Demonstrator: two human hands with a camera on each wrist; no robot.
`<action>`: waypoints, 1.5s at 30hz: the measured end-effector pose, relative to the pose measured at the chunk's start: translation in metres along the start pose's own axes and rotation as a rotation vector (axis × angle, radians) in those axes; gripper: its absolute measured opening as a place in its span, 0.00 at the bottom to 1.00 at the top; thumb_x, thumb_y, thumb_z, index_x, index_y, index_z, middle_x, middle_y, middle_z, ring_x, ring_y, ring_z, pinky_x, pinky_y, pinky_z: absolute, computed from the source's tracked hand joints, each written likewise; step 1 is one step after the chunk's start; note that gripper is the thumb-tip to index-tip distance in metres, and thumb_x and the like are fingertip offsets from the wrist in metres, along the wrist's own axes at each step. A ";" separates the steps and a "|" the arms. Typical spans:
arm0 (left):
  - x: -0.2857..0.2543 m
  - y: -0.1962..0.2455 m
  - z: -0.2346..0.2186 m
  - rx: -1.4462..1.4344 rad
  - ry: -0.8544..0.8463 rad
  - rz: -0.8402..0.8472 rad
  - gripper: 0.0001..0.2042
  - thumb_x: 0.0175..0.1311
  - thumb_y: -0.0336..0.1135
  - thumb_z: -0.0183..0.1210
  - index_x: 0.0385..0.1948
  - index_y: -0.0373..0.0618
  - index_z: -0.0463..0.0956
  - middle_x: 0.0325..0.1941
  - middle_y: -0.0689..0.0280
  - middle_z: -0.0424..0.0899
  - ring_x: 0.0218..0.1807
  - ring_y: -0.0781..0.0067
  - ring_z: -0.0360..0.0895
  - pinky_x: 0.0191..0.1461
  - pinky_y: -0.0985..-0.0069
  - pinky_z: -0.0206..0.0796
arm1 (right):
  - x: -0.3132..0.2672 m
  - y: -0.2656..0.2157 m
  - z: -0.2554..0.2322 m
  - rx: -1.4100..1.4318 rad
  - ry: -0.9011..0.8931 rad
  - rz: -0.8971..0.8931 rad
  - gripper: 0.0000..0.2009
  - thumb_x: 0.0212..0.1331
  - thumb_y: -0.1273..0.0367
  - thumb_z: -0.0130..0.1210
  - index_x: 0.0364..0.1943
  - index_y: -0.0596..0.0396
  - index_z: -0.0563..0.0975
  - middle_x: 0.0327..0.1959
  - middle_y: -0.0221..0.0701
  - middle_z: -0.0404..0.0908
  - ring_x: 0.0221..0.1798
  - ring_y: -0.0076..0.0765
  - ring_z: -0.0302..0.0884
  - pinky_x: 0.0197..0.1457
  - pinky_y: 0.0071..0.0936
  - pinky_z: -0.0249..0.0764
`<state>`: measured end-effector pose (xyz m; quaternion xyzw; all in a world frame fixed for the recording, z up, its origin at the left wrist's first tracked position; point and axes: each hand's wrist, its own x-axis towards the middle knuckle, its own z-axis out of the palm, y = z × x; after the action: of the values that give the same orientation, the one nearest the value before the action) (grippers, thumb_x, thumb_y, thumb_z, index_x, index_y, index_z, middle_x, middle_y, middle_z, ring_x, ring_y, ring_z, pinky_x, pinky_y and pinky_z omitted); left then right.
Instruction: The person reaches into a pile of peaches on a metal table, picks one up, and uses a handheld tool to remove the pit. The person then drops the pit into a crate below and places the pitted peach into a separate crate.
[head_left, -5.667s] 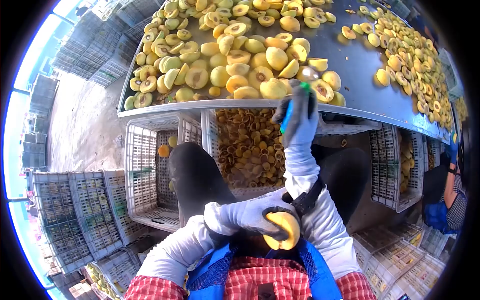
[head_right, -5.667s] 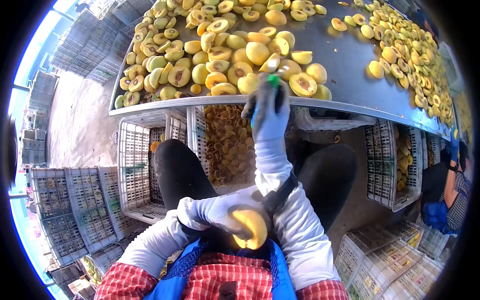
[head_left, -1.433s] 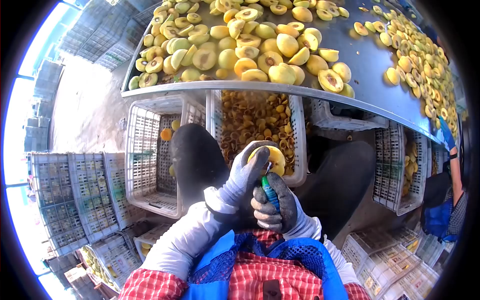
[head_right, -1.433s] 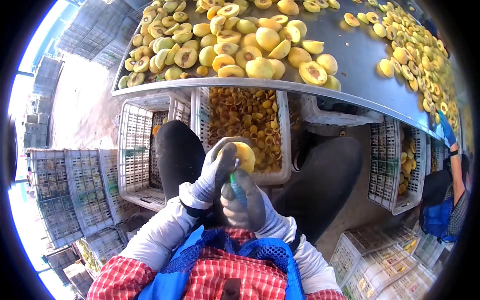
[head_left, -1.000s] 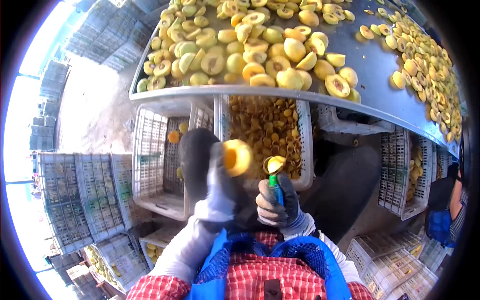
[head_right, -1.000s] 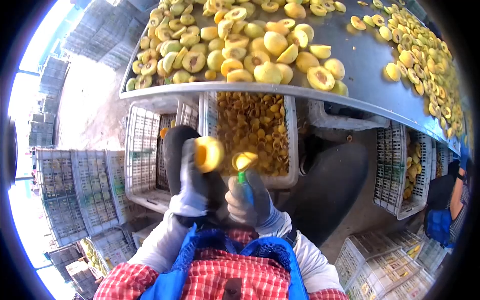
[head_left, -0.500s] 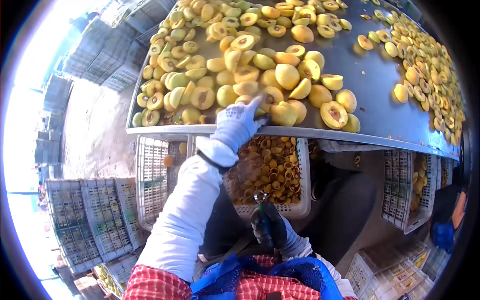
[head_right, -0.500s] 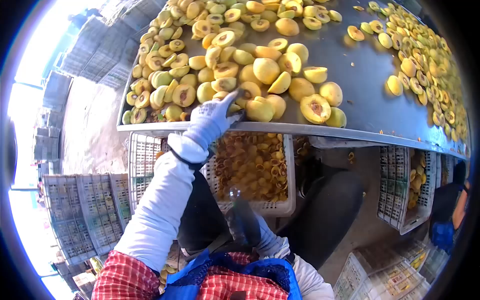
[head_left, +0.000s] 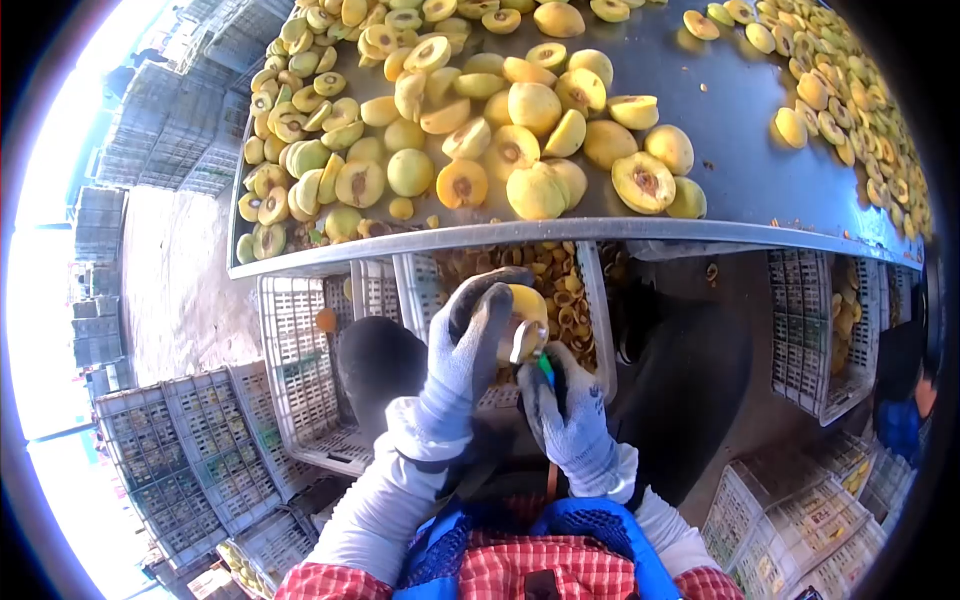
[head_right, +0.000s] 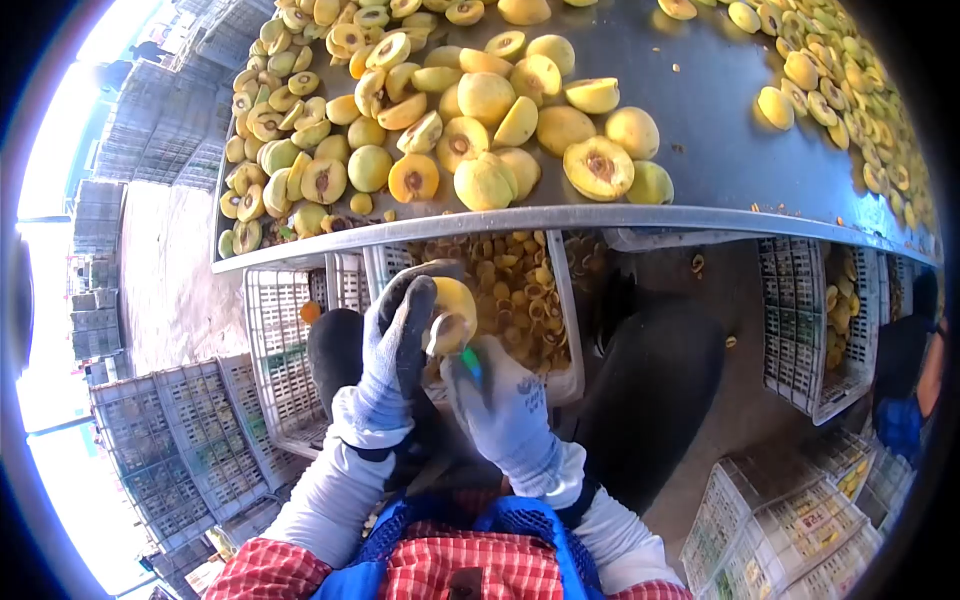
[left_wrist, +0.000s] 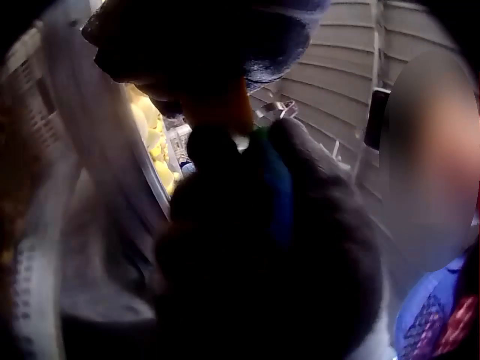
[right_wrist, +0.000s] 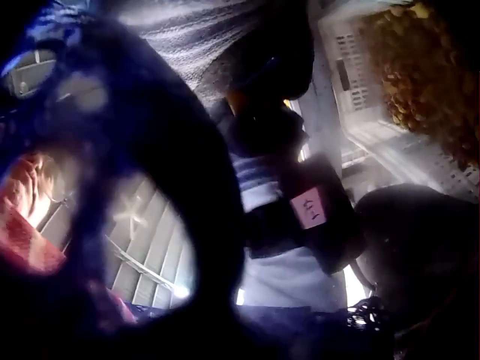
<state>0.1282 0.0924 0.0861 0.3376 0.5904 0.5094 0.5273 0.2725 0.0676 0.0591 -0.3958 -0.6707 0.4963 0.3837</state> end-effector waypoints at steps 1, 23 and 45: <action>-0.006 -0.008 0.004 -0.108 0.018 -0.013 0.17 0.67 0.41 0.53 0.49 0.37 0.72 0.45 0.62 0.76 0.44 0.77 0.74 0.49 0.79 0.70 | 0.001 0.001 0.002 -0.165 0.011 -0.137 0.06 0.59 0.75 0.51 0.40 0.59 0.73 0.32 0.42 0.71 0.26 0.46 0.73 0.25 0.35 0.69; -0.065 -0.026 0.044 0.048 0.237 0.246 0.15 0.67 0.37 0.54 0.48 0.36 0.73 0.46 0.59 0.78 0.45 0.74 0.75 0.50 0.77 0.68 | -0.057 -0.009 0.007 0.034 0.173 0.162 0.18 0.61 0.65 0.49 0.51 0.64 0.68 0.35 0.53 0.76 0.38 0.59 0.76 0.38 0.44 0.70; -0.070 -0.009 0.017 -0.022 -0.220 0.011 0.17 0.70 0.42 0.47 0.46 0.37 0.75 0.33 0.67 0.79 0.33 0.83 0.72 0.39 0.82 0.67 | -0.074 -0.016 0.003 1.978 -0.629 0.765 0.26 0.65 0.42 0.35 0.27 0.51 0.66 0.13 0.23 0.60 0.11 0.19 0.57 0.12 0.20 0.58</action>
<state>0.1612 0.0284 0.0984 0.3889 0.5216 0.4784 0.5898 0.2966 -0.0037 0.0655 0.0480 0.1207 0.9778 0.1644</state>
